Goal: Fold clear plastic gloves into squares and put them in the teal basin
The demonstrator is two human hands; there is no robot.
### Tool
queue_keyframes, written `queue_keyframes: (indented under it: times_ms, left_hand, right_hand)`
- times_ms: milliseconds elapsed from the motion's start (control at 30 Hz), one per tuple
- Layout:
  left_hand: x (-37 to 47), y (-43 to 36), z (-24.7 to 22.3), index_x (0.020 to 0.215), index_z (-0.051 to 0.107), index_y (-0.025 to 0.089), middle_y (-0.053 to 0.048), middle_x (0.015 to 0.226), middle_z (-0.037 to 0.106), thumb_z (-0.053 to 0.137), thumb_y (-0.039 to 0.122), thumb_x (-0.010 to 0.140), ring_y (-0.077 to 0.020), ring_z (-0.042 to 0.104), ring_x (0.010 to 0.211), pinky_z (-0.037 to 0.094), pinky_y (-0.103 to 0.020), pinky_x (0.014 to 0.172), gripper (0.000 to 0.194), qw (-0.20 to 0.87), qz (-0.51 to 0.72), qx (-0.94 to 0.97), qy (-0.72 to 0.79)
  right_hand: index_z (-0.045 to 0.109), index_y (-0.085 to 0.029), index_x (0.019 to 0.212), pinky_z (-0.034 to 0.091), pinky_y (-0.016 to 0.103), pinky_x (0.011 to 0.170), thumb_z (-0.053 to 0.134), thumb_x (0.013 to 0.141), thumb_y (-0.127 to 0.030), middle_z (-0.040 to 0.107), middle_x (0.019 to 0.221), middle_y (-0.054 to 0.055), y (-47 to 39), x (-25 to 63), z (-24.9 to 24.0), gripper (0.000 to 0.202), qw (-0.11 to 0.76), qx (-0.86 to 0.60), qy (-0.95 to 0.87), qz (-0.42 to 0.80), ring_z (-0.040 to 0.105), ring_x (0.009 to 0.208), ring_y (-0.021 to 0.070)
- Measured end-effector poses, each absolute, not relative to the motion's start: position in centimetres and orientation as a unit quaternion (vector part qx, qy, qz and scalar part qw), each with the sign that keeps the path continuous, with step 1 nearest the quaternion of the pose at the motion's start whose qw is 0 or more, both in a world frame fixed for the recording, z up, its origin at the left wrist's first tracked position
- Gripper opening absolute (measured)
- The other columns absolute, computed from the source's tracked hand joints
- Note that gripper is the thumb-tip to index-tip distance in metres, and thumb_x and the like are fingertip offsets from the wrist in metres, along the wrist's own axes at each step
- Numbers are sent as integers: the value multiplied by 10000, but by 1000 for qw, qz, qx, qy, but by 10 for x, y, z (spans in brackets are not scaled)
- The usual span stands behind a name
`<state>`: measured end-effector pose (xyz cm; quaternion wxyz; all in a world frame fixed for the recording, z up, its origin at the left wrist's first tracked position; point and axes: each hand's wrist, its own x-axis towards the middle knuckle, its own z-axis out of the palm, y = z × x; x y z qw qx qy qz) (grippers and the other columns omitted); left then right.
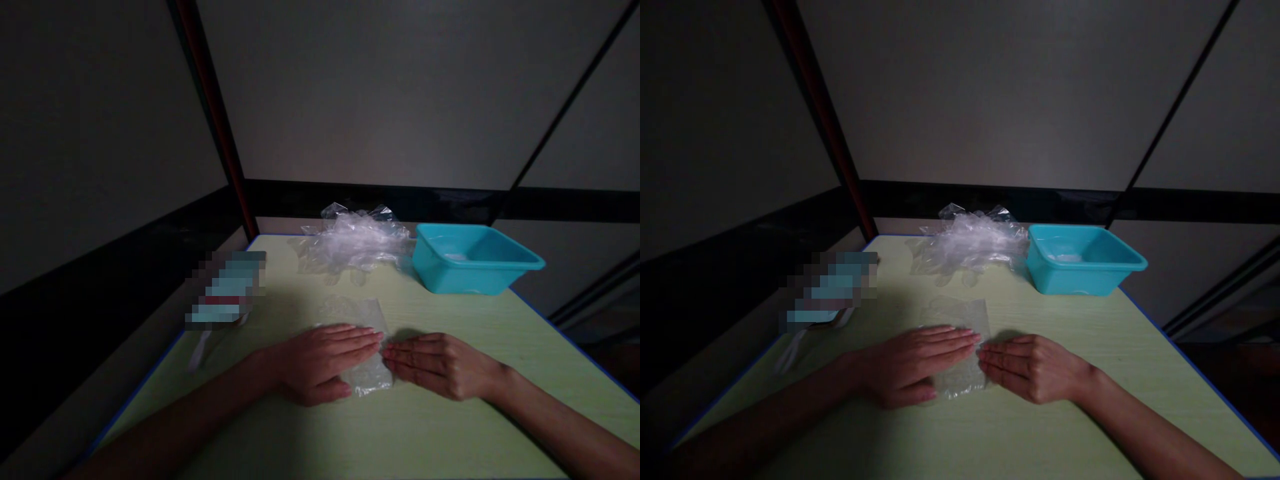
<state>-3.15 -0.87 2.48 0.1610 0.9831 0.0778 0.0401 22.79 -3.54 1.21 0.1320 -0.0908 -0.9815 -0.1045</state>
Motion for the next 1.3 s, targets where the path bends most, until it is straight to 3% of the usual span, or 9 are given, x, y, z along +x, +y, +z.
queue_keyframes:
  times_ms: [667,1000,1300]
  left_hand:
    - [-32,-13,20,1359,201,106,-91,1430,135,377,415,858,-185,92,1315,81,-335,1073,615,163,30,983,76]
    - [-31,-11,22,1364,186,97,-99,1428,138,400,547,809,-203,139,1307,102,-310,1072,746,212,38,973,78]
    - [-31,-16,19,1378,108,121,-85,1435,119,444,429,818,-199,131,1309,85,-320,1077,722,211,30,973,93]
  right_hand:
    - [569,-57,1028,528,301,702,303,911,-125,620,1060,148,-33,226,10,299,185,-100,-974,-81,592,951,190]
    - [574,-75,984,521,242,625,384,895,-150,675,903,116,-32,221,9,222,261,-142,-953,-56,631,820,148]
    - [570,-109,935,511,244,596,370,906,-195,684,816,75,-34,221,10,219,275,-178,-944,-43,639,723,131]
